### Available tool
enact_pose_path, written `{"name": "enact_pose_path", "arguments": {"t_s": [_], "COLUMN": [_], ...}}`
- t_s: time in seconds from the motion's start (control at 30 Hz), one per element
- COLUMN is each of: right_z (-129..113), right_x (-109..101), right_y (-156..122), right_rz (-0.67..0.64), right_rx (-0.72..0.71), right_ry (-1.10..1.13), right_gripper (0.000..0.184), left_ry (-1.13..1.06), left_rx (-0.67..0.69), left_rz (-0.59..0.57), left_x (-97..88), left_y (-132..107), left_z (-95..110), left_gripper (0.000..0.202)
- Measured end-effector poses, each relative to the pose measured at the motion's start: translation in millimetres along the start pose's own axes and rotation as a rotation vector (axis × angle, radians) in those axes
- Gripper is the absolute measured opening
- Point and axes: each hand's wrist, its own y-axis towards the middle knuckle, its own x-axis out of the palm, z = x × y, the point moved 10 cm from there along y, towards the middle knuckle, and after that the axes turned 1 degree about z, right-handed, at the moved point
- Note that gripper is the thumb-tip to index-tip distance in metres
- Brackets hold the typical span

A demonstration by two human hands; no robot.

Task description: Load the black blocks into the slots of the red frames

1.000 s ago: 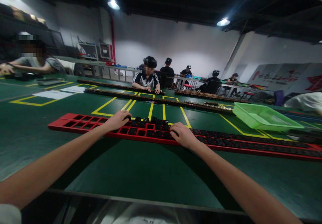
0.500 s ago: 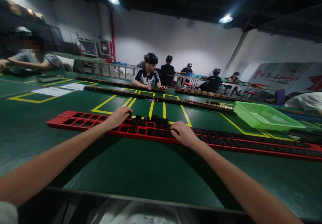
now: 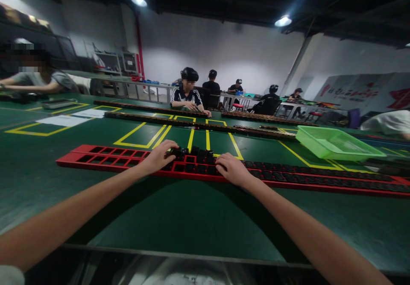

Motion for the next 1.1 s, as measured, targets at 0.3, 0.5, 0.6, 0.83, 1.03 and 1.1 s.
{"name": "enact_pose_path", "arguments": {"t_s": [0.3, 0.5, 0.6, 0.83, 1.03, 1.1], "right_z": [1, 1, 3, 4, 0, -1], "right_x": [0, 1, 2, 3, 1, 1], "right_y": [0, 0, -1, 0, 1, 1], "right_rz": [0.018, 0.005, 0.005, 0.007, 0.003, -0.005], "right_rx": [-0.003, 0.003, 0.011, 0.001, -0.002, 0.001], "right_ry": [0.004, -0.005, 0.003, 0.01, 0.01, 0.005], "right_gripper": [0.015, 0.016, 0.017, 0.017, 0.017, 0.017], "left_ry": [0.102, 0.107, 0.106, 0.119, 0.163, 0.211], "left_rx": [-0.008, 0.03, 0.036, 0.007, 0.044, 0.032], "left_rz": [-0.024, -0.091, -0.156, -0.165, -0.13, -0.126], "left_x": [14.6, 18.6, 21.9, 21.5, 18.1, 17.0], "left_y": [12, 13, 11, 10, 14, 15], "left_z": [-4, 0, 0, -2, -1, -7], "left_gripper": [0.024, 0.031, 0.032, 0.029, 0.031, 0.033]}}
